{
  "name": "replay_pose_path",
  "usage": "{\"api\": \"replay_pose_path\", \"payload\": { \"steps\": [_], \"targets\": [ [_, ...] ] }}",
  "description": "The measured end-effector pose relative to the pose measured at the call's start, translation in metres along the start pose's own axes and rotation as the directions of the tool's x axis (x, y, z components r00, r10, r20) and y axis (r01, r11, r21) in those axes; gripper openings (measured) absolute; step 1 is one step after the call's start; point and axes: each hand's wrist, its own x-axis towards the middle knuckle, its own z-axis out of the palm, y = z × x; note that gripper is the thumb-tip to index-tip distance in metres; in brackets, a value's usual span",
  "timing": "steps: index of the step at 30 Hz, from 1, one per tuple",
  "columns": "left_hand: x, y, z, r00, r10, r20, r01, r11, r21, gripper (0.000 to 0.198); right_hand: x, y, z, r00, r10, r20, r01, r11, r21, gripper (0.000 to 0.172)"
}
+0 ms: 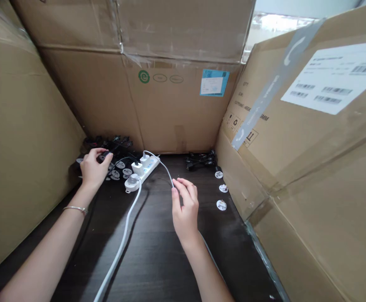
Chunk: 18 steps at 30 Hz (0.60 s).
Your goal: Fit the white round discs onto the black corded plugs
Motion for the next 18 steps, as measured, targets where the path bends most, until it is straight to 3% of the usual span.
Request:
{"api": "replay_pose_path", "payload": {
  "steps": [5,8,15,18],
  "targets": [
    [0.002,0.003,0.000,0.990,0.122,0.076,-0.138,0.957,0.257,0.028,0.002,0.000,-0.001,0.998,0.060,-0.002,-0.060,0.998,0.021,0.022],
    [0.000,0.006,0.001,0.973,0.204,0.107,-0.228,0.920,0.320,0.031,0.001,0.001,-0.001,0.997,0.076,-0.001,-0.076,0.997,0.027,0.022],
    [0.004,0.009,-0.007,0.959,0.269,0.091,-0.284,0.924,0.257,0.035,0.006,0.010,-0.004,0.993,0.095,-0.066,-0.092,0.995,0.048,0.023],
    [0.007,0.017,-0.022,0.973,0.226,-0.047,-0.214,0.960,0.181,0.035,0.008,0.022,-0.008,0.982,0.134,-0.131,-0.133,0.991,0.016,0.026]
  ]
}}
